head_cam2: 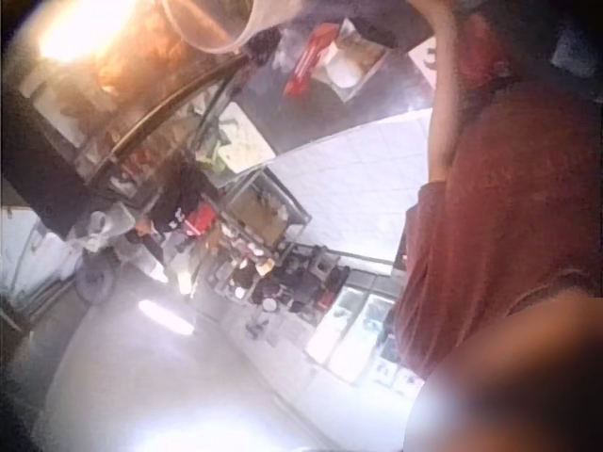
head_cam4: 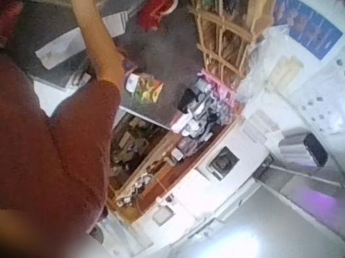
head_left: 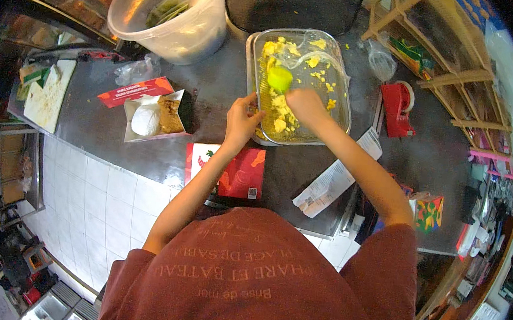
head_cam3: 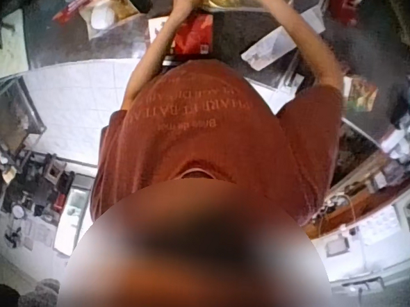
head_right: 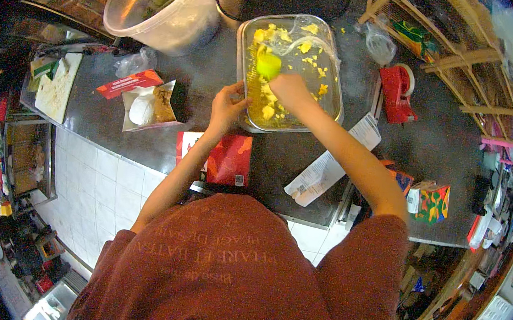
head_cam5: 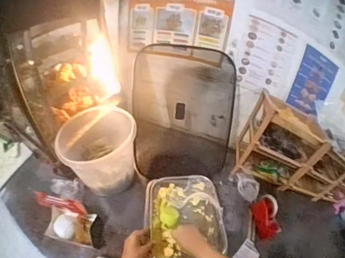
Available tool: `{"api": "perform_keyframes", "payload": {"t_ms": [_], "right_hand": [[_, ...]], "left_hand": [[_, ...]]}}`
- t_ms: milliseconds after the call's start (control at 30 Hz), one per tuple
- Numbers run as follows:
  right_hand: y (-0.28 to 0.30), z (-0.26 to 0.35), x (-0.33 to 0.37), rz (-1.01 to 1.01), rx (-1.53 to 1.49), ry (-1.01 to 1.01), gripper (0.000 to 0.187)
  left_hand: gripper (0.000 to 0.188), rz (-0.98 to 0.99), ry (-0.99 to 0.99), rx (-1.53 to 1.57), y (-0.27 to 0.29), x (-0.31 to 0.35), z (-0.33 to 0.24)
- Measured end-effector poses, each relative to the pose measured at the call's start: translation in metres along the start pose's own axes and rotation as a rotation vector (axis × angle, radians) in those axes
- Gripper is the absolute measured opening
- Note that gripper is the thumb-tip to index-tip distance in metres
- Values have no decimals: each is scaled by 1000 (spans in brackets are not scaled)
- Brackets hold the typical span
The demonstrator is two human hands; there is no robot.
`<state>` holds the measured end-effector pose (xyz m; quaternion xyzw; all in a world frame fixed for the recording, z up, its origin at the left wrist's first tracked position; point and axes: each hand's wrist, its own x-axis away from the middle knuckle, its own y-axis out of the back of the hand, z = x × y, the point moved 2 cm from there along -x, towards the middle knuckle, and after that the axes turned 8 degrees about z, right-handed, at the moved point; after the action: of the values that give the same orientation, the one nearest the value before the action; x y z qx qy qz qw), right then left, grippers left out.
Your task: The person assembles takeout orders by placing rice and fried chicken into paper containers, adding sauce, and closing the boxes. They also handle receipts and place items into branded packaging.
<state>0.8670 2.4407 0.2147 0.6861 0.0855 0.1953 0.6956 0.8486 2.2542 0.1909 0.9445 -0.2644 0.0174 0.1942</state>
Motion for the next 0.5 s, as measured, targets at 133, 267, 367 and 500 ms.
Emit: {"api": "perform_keyframes", "payload": {"t_ms": [133,267,367,500], "right_hand": [[9,-6,14,0,-70,-167,12],[30,11,23,-293,65,-150,12],[22,28,36,148,-41,26,13],[27,25,49,-139,-4,-255,22]], "left_hand": [[43,-5,82,173,0,10,0],[39,90,269,396,-4,28,4],[37,164,323,572,-4,42,6],[31,140,329,628,-9,45,5]]}}
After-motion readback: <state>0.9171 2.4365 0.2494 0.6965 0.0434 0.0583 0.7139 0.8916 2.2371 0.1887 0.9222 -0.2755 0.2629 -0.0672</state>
